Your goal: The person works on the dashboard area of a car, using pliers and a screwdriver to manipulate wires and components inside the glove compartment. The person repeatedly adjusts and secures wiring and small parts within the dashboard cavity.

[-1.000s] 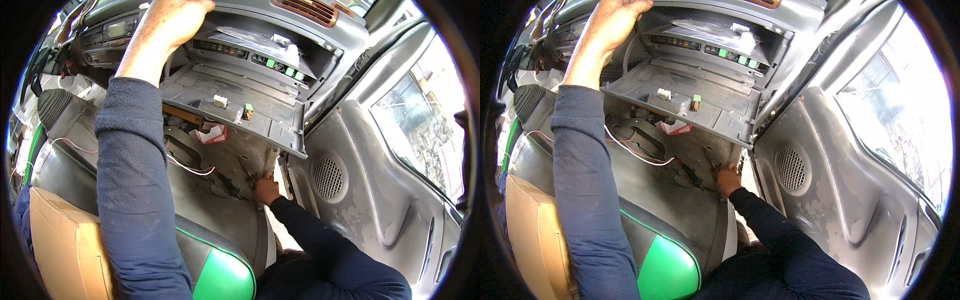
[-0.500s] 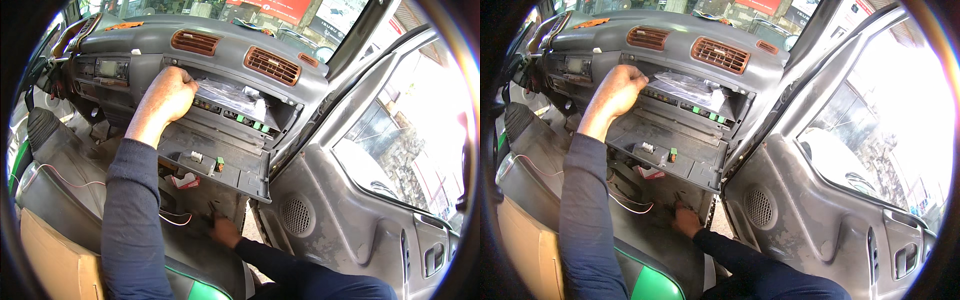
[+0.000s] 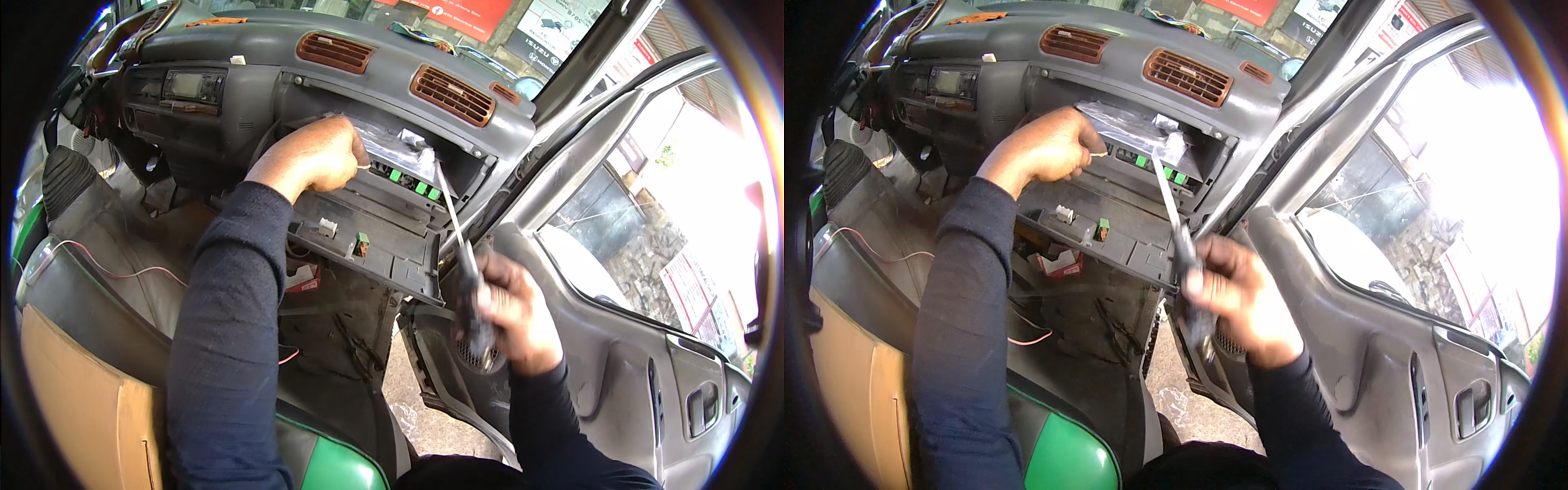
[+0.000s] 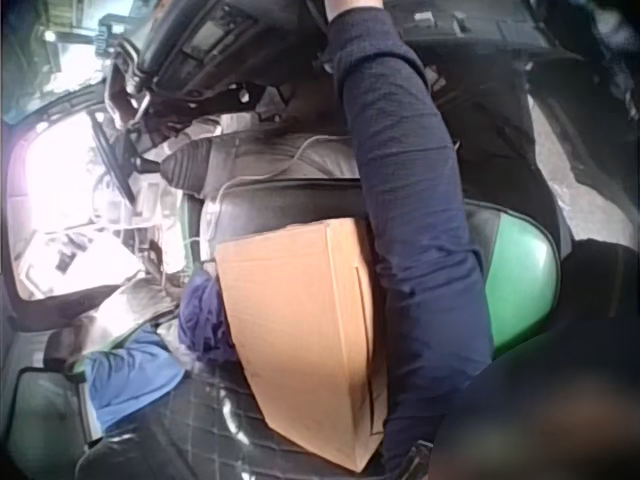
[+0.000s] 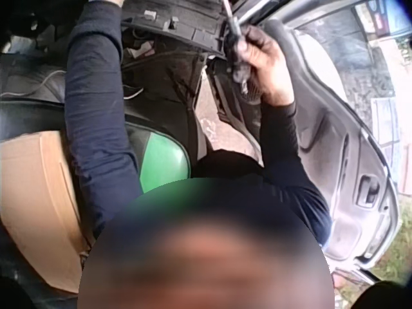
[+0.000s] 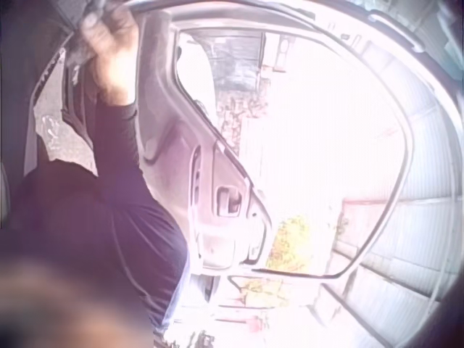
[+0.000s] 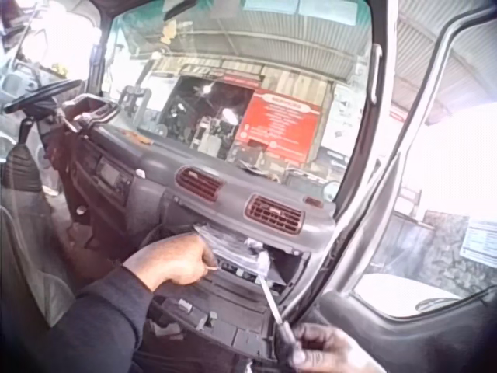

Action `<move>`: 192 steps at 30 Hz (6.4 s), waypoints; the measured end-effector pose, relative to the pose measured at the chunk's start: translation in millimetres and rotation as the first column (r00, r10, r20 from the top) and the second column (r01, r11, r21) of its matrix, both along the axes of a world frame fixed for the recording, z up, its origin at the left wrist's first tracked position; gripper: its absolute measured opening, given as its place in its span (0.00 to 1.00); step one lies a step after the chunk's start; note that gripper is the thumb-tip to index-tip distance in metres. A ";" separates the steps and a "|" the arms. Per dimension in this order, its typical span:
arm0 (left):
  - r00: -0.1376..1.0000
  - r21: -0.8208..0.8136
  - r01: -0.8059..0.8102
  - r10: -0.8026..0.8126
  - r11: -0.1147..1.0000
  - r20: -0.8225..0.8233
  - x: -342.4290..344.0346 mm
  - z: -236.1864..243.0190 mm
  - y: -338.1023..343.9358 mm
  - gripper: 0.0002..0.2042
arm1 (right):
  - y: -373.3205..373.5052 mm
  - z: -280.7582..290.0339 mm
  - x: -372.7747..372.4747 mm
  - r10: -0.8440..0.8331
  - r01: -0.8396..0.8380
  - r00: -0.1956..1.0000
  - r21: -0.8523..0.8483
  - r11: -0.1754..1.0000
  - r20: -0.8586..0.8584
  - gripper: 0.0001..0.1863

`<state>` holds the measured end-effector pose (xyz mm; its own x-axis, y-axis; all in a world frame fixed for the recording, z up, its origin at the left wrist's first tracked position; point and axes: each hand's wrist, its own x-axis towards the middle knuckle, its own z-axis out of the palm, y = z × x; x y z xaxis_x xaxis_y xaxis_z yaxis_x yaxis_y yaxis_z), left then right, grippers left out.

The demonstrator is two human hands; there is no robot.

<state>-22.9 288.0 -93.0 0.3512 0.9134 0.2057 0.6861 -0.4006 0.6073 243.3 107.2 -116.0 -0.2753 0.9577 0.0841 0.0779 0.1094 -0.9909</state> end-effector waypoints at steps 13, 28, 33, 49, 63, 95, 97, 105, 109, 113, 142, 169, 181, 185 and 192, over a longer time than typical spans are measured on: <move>0.978 0.127 -0.141 0.158 0.982 -0.134 16.7 -39.2 26.4 0.11 | 114.0 -24.5 -19.6 -0.322 0.299 0.945 -0.249 0.921 -0.057 0.11; 0.987 0.151 -0.131 0.144 0.980 -0.078 12.7 -40.7 24.5 0.11 | 124.8 -32.6 6.4 -0.179 0.119 0.929 0.199 0.973 0.322 0.14; 0.986 0.128 -0.134 0.144 0.983 -0.079 12.2 -36.6 19.9 0.10 | 126.0 -31.4 -0.8 -0.208 0.203 0.970 0.050 0.978 0.129 0.10; 0.990 0.085 -0.114 0.106 0.990 0.092 26.1 -40.7 23.2 0.09 | 116.0 -26.0 -17.0 -0.346 0.346 0.938 -0.141 0.928 0.020 0.12; 0.959 0.167 -0.174 0.128 0.970 0.251 59.6 -52.0 12.4 0.09 | 117.7 -23.3 -18.1 -0.357 0.357 0.934 -0.136 0.924 0.021 0.12; 0.960 0.069 -0.199 0.181 0.978 0.213 76.9 -59.3 11.6 0.11 | 128.4 -24.4 -13.4 -0.342 0.324 0.937 -0.184 0.928 -0.075 0.12; 0.934 0.120 -0.270 0.230 0.955 0.274 76.3 -59.8 11.7 0.11 | 129.1 -25.0 -12.9 -0.336 0.319 0.939 -0.182 0.930 -0.072 0.12; 0.927 0.081 -0.270 0.237 0.959 0.292 75.2 -56.7 9.4 0.10 | 129.7 -25.2 -13.1 -0.337 0.322 0.939 -0.171 0.931 -0.070 0.12; 0.912 0.124 -0.236 0.176 0.964 0.370 75.4 -57.6 9.4 0.09 | 130.1 -24.4 -14.4 -0.339 0.320 0.938 -0.184 0.929 -0.079 0.13; 0.922 0.122 -0.268 0.217 0.956 0.320 76.9 -59.9 11.4 0.10 | 129.5 -24.8 -13.4 -0.327 0.308 0.941 -0.176 0.935 -0.088 0.13; 0.936 0.079 -0.221 0.189 0.972 0.298 77.5 -60.0 9.3 0.11 | 127.5 -25.9 -13.7 -0.327 0.311 0.942 -0.175 0.934 -0.076 0.13; 0.942 0.234 -0.315 0.273 0.920 0.194 -42.7 -24.5 47.5 0.17 | 4.9 -44.3 -22.0 0.044 -0.208 0.889 0.315 0.926 0.455 0.24; 0.902 0.177 -0.430 0.432 0.886 0.029 -62.4 -78.9 69.4 0.16 | 89.0 -382.1 -42.3 0.173 0.098 0.749 -0.365 0.926 0.640 0.30; 0.917 0.202 -0.399 0.392 0.895 0.075 -61.5 -83.0 69.4 0.17 | 90.8 -381.2 -55.8 0.207 -0.014 0.688 -0.272 0.962 0.695 0.30; 0.958 0.219 -0.261 0.279 0.940 -0.058 -57.6 -95.3 67.3 0.15 | 64.7 -362.7 -5.8 -0.136 0.026 0.264 0.134 0.991 0.955 0.37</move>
